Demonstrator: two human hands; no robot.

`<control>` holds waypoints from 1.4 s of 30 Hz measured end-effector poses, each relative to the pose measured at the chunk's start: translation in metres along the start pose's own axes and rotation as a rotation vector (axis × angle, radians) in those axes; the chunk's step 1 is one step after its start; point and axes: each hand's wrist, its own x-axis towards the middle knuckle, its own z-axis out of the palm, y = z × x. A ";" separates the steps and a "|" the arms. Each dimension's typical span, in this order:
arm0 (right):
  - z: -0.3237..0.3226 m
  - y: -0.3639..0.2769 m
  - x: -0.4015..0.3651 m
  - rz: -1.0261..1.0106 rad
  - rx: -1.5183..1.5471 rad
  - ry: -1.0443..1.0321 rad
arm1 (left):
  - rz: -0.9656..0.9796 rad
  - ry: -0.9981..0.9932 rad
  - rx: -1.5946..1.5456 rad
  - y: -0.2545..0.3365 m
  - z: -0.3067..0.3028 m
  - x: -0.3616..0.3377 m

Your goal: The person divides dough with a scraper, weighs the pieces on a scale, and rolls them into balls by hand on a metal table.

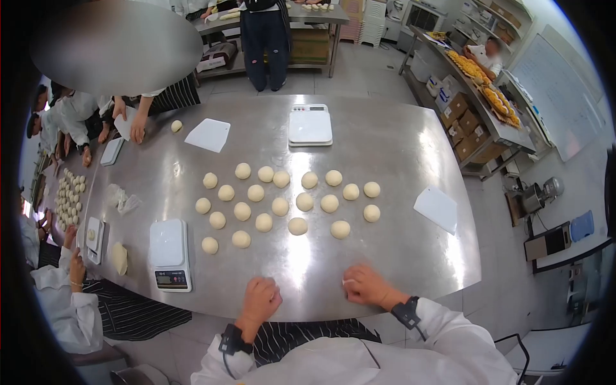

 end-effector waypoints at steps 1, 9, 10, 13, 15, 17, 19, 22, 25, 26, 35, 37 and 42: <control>-0.002 -0.015 -0.007 -0.047 0.019 -0.004 | 0.012 -0.027 -0.042 0.010 -0.003 -0.007; 0.029 -0.007 0.058 -0.025 -0.077 0.063 | 0.073 -0.042 -0.053 0.005 0.032 0.045; 0.024 0.002 0.056 -0.012 -0.088 0.090 | 0.056 0.019 -0.006 -0.001 0.030 0.045; 0.009 0.015 0.029 0.024 -0.096 0.122 | 0.010 0.058 0.023 -0.011 0.018 0.028; -0.003 0.011 0.008 0.004 -0.081 0.124 | -0.015 0.037 0.007 -0.003 0.013 0.011; -0.012 -0.009 -0.004 -0.042 -0.050 0.082 | 0.006 -0.032 -0.067 0.009 0.010 -0.005; -0.003 -0.026 -0.004 -0.154 0.039 0.035 | 0.054 -0.059 -0.119 0.026 0.026 -0.002; 0.023 -0.023 0.031 -0.116 -0.027 0.023 | 0.287 -0.146 -0.105 0.032 0.035 0.038; 0.020 -0.003 0.052 -0.100 -0.054 0.070 | 0.228 -0.028 -0.071 0.012 0.034 0.045; 0.011 0.003 0.050 -0.048 -0.095 0.092 | 0.167 -0.011 -0.009 0.003 0.034 0.037; 0.032 -0.021 0.007 -0.103 0.038 -0.027 | 0.095 -0.209 -0.128 0.038 0.023 0.014; 0.040 -0.017 0.032 -0.096 0.023 -0.037 | 0.079 -0.271 -0.062 0.031 0.028 0.030; 0.027 0.011 0.026 -0.058 -0.019 0.051 | 0.046 -0.174 0.047 -0.009 0.035 0.021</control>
